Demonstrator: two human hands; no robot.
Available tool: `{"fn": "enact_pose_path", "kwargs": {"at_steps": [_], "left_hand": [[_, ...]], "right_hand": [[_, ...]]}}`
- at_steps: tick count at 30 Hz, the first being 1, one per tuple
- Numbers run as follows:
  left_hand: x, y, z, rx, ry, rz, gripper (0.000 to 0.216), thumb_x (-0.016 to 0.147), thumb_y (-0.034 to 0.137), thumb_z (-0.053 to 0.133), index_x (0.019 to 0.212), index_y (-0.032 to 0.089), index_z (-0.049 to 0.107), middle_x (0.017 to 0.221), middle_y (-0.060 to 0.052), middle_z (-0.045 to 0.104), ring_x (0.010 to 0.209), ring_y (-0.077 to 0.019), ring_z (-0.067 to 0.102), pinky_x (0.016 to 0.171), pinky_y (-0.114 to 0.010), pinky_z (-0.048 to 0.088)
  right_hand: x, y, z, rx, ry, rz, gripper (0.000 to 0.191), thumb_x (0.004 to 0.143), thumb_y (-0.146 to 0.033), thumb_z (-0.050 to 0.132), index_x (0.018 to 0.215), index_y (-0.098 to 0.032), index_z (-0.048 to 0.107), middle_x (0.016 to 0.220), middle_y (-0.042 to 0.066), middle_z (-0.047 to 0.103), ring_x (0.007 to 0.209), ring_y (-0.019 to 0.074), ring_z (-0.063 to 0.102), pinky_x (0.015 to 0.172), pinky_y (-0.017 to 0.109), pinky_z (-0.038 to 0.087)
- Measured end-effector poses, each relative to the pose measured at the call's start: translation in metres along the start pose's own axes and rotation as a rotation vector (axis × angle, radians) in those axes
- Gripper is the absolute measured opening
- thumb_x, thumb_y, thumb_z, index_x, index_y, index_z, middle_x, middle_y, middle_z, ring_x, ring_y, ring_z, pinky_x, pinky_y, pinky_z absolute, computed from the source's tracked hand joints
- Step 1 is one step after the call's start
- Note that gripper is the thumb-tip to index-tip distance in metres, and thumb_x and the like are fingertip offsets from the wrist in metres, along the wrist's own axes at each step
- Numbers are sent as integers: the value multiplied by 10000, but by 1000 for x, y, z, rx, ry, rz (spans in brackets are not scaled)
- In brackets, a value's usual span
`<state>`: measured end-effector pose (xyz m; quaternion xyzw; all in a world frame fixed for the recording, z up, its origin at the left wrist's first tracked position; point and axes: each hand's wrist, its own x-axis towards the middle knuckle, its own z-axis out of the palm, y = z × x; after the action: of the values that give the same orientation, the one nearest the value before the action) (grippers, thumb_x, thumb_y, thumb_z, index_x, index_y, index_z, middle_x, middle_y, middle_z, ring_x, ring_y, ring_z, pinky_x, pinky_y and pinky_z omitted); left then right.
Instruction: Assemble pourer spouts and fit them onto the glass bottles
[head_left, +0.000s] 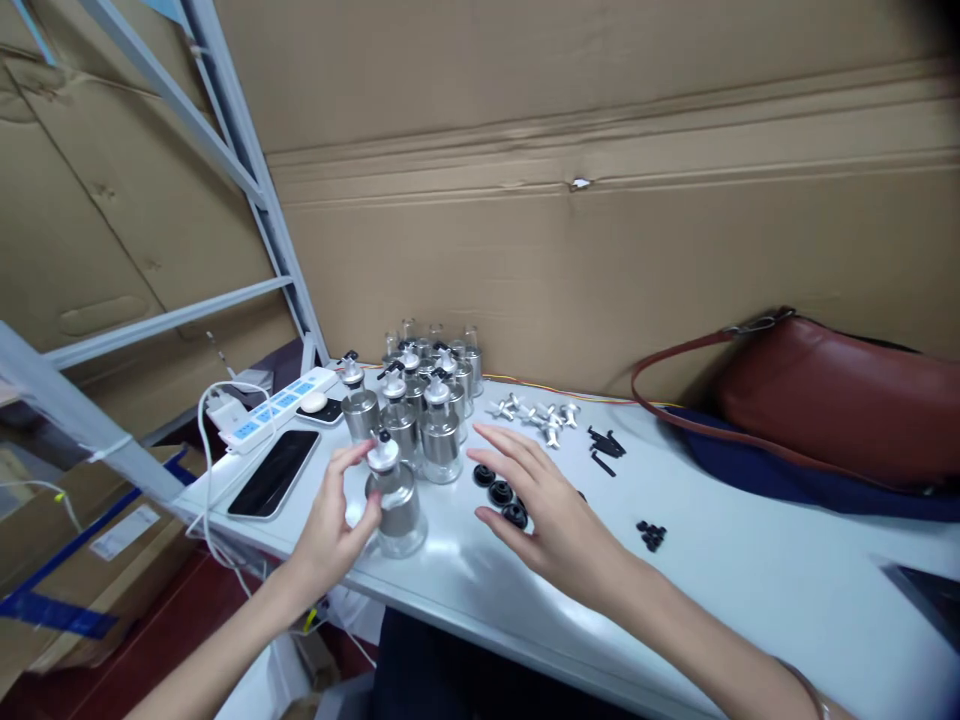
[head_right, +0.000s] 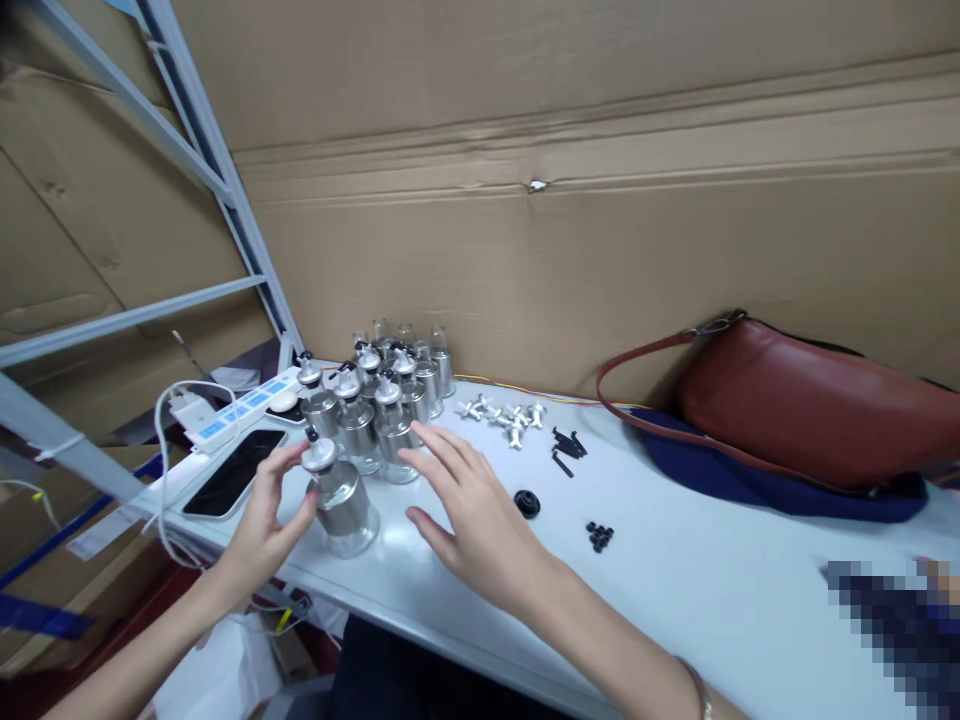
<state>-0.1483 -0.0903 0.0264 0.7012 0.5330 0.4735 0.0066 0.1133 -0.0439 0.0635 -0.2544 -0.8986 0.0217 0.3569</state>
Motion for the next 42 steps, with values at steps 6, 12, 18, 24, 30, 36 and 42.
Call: {"fn": "enact_pose_path", "kwargs": {"at_steps": [6,12,18,24,30,36,42], "left_hand": [[3,-30,-2,52,27,-205,579,919,340,496,1428,207,253,1386,-157,393,1281,-284,471,1100,-512,390],[18,-51,-10,14,61,-329,746,905,369,485,1495,159,80,1541,-201,218,1447,-307,275,1207,-516,182],[40,-68,-23,-71,-41,-428,530,859,346,415,1347,147,358,1430,-160,442,1399,-304,359,1194,-499,214],[57,-64,-14,-99,-168,-432,515,799,365,527,1245,140,398,1370,-162,487,1324,-310,434,1163,-480,271],[69,-65,-3,-208,-245,-446,628,750,331,594,1290,140,336,1316,-145,518,1223,-295,509,1103,-440,364],[74,-75,-3,-367,-232,-538,808,684,360,726,1352,199,301,1337,-132,515,1185,-308,530,1023,-456,431],[79,-92,-3,-650,-267,-621,823,538,441,855,1262,246,518,1289,-89,603,1204,-327,548,1016,-422,434]], "right_hand": [[8,13,21,125,-51,114,434,918,-237,515,1341,-202,428,1481,177,440,1381,298,415,1094,596,392],[12,26,38,343,-85,366,603,893,-342,569,1435,-231,330,1491,184,421,1380,301,416,1076,556,422],[16,35,65,683,-165,539,788,858,-435,629,1515,-275,225,1541,190,342,1414,348,350,1027,571,450],[24,33,71,915,-170,665,833,804,-425,657,1501,-228,246,1587,180,242,1447,324,288,1082,509,415],[27,36,66,971,-135,689,815,765,-420,674,1452,-209,289,1579,194,248,1452,320,277,1082,507,410],[29,40,70,1027,-100,730,894,707,-490,713,1448,-211,297,1574,175,276,1445,295,305,1168,472,289],[41,39,66,1027,-33,828,1185,598,-517,800,1529,-198,139,1612,168,169,1485,318,171,1200,484,209]]}}
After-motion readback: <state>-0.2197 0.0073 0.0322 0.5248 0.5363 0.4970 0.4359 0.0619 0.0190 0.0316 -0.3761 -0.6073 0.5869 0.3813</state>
